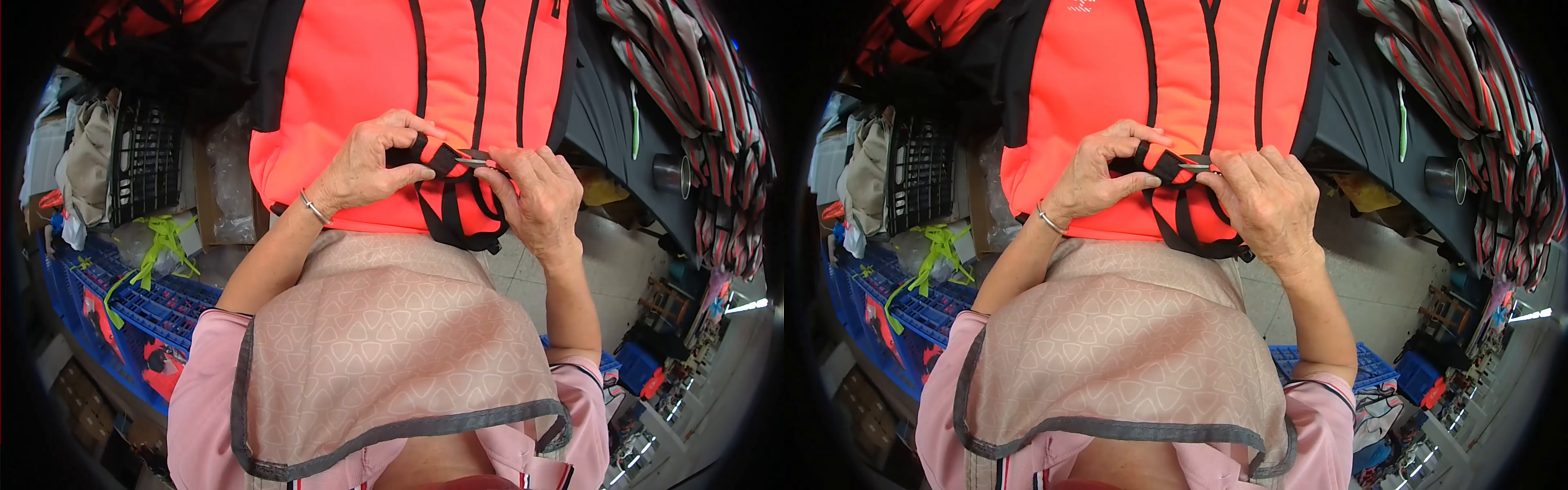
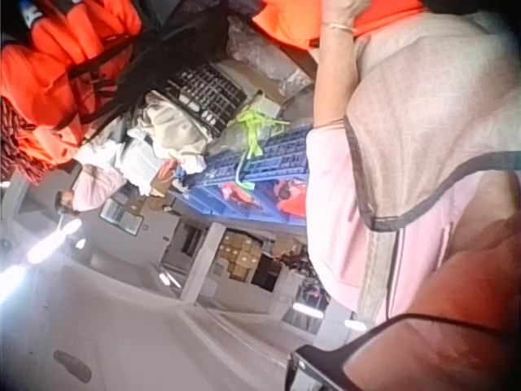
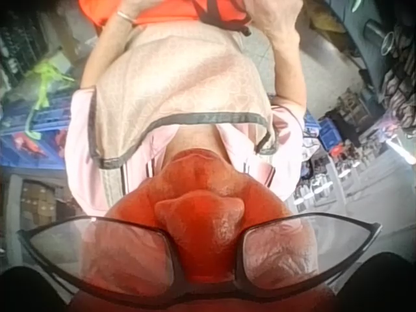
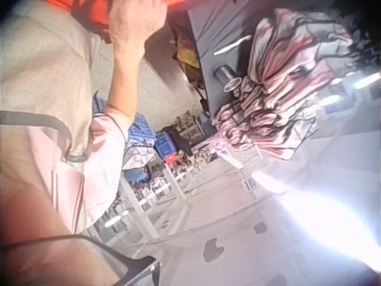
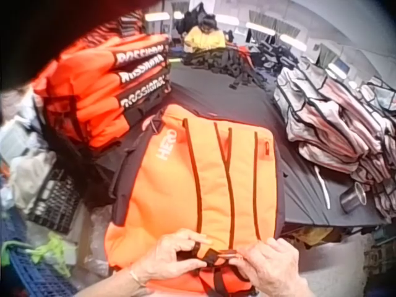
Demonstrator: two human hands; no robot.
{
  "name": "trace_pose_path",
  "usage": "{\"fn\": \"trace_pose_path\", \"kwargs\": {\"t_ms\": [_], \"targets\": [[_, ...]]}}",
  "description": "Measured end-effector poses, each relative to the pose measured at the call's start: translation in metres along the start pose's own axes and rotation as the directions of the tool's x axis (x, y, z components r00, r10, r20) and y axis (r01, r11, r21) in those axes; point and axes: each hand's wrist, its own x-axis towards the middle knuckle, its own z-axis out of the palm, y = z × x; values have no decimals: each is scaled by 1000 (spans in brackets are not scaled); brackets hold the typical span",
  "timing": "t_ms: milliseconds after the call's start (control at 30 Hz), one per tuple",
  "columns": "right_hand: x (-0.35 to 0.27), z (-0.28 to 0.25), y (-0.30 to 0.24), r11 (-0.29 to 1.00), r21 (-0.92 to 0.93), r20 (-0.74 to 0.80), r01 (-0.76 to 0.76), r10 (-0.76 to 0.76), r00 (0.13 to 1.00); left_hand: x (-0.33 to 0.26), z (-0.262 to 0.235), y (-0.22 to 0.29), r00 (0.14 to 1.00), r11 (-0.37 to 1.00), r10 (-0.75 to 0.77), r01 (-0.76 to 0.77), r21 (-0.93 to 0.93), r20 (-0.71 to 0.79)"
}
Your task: The recorder is inspecting a red and black backpack, checking the seams, and using small snips to trim loose threads.
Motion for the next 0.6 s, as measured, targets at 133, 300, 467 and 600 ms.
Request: {"fn": "trace_pose_path", "kwargs": {"t_ms": [133,300,467,600], "targets": [[5,-2,5,999,4,20,52,-52,998,0,-2,2,999,1000,-22,22,16,24],[5,17,36,934,356,141,-43,-8,990,1,-4,1,997,999,-26,28,-20,79],[6,21,40,824,517,268,-231,100,958,2,0,-3,1000,996,-21,22,-90,19],[15,11,37,939,344,191,-10,-59,980,1,1,-6,1000,996,-20,22,-86,23]]}}
